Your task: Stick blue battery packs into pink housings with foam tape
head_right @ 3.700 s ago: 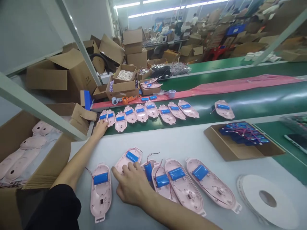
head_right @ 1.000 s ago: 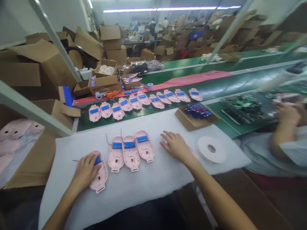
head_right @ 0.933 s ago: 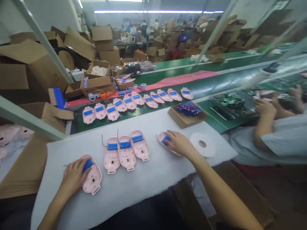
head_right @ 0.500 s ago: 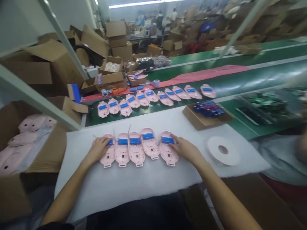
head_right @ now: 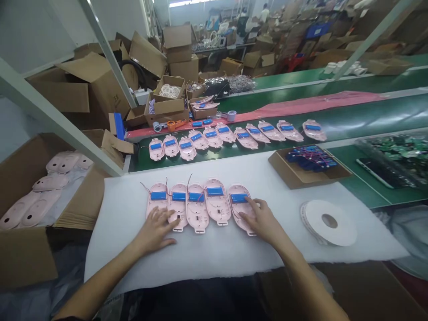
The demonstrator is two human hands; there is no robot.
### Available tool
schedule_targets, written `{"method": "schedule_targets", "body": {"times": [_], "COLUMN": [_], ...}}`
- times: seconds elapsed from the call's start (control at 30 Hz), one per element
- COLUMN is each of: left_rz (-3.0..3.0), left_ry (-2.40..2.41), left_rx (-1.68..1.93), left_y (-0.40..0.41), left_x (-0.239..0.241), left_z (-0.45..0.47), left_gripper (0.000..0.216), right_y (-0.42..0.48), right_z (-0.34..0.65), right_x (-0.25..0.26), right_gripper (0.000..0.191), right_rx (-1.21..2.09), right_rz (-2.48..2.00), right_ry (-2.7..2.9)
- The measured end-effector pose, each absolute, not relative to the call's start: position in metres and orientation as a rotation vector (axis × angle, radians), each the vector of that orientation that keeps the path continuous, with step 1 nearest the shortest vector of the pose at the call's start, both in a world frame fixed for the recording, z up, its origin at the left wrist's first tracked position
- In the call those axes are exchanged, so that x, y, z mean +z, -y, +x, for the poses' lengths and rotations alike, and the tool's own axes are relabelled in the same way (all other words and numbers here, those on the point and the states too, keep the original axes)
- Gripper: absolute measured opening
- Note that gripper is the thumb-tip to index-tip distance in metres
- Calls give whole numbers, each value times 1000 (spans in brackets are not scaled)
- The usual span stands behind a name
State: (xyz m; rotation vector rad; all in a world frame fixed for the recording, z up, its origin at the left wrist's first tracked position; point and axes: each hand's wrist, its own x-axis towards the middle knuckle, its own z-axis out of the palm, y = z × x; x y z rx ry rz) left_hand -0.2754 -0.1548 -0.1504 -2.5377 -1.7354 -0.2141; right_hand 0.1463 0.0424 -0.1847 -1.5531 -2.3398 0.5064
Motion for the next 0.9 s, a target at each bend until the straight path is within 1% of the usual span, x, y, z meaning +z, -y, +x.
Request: {"method": "schedule_targets", "body": {"times": [0.07, 0.1, 0.2, 0.3, 0.5, 0.6, 0.7, 0.83, 0.9], "left_rz": [-2526, -2508, -2449, -2405, -2333, -2370, -2396, -2282, -2189], "left_ry": [1643, 1630, 1640, 1640, 1632, 1527, 1426, 1447, 1496], "left_rx": [-152, -133, -109, -93, -42, -52, -93, -161, -185], "left_y": [154, 153, 148, 145, 136, 131, 131, 140, 142], "left_x": [-158, -161, -166, -165, -150, -133, -110, -71, -51], "left_z": [-265, -264, -272, -281, -298, -313, -330, -359, -376], "left_gripper": [38, 31, 35, 37, 32, 26, 27, 30, 28], "right_y": [-42, -41, -34, -25, -19, -18, -20, -22, -21], "right_z": [136, 133, 131, 133, 128, 128, 135, 149, 152], "right_x": [-184, -182, -181, -183, -187, -187, -193, -211, -219], "right_gripper": [62, 60, 53, 49, 46, 44, 41, 40, 39], "right_rx": [320, 233, 102, 100, 159, 208, 211, 166, 170], "right_rz": [-1556, -1552, -1501, -1416, -1346, -1288, -1251, -1199, -1205], "right_ry": [2383, 2391, 2371, 2360, 2235, 2162, 2104, 2047, 2015]}}
